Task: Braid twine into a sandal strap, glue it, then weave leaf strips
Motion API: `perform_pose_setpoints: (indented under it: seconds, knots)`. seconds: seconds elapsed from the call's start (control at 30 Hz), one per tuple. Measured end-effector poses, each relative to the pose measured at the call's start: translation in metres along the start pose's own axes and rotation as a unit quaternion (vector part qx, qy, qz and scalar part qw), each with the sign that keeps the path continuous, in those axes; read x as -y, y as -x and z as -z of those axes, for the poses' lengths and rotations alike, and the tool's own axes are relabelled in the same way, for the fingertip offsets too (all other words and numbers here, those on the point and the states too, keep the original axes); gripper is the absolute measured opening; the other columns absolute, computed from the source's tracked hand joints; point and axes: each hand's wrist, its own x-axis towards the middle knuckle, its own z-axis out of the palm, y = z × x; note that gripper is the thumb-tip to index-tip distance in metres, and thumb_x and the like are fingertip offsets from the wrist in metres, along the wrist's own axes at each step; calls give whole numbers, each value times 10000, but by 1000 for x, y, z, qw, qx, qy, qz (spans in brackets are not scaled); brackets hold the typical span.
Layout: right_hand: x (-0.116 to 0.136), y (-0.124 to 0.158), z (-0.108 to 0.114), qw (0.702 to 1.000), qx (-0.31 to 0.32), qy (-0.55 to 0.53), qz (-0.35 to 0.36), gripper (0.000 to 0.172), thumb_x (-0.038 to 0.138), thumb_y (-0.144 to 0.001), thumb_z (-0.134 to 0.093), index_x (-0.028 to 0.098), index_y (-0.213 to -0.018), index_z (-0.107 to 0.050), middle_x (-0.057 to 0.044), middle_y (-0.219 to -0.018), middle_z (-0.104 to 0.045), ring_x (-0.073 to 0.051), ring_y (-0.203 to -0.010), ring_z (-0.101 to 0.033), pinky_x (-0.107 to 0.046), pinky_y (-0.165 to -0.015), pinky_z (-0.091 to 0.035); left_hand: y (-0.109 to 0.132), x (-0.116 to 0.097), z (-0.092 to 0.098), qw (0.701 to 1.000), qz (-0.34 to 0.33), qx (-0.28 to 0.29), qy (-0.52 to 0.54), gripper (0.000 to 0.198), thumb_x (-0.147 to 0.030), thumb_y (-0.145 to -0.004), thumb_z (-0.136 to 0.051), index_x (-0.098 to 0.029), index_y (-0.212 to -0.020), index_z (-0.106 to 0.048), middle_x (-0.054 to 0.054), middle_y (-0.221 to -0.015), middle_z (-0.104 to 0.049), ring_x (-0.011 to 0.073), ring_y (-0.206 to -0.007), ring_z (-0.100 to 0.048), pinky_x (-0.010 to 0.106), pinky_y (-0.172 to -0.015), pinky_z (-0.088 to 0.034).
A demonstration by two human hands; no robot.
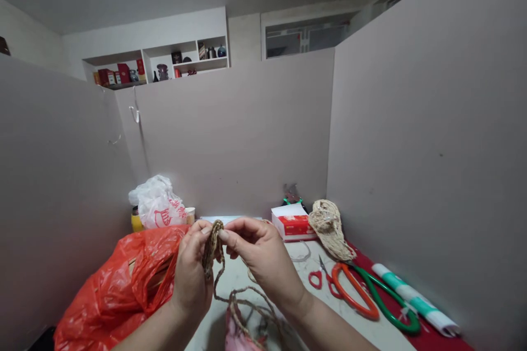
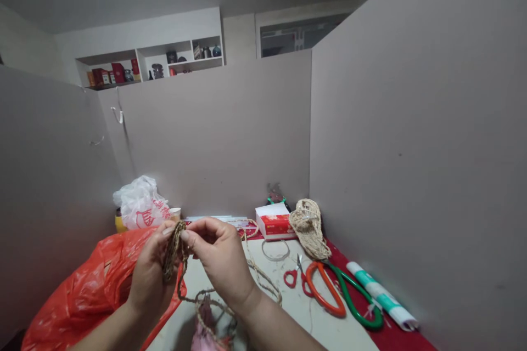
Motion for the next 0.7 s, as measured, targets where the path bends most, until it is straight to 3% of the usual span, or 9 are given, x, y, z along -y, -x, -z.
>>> perform_pose_setpoints:
  seconds: [0.17, 0.43, 0.7]
  knots:
    - [-3, -3, 4, 998, 36, -25, -34, 210, 333, -678, -751, 137, -679, -676, -2, -552, -632, -106, -527, -552, -225, -522, -421, -2, 4, 3, 999, -10, 32, 2, 199, -284, -819, -523, -171, -655, -529, -19, -589, -514, 108, -553, -477, 227, -539, -386]
    - [0, -6, 10, 993, 90, -32, -68, 201, 299, -646, -795, 145, -692, -674, 6, -591, -668, -93, -521, -580, -218, -527, -413, -4, 2, 10, 996, 83, 2, 30, 180, -313, -763, -594, -167, -683, -523, -40, -512, -509, 69, -411, -424, 181, -412, -330]
    - [-1, -12, 22, 987, 134, -73, -58, 307, 251, -635, -819, 177, -917, -723, 18, -663, -654, -77, -563, -552, -217, -563, -442, 2, 5, 9, 996, 81, 41, 12, 184, -321, -811, -568, -155, -739, -535, -1, -578, -596, 64, -399, -445, 171, -388, -314]
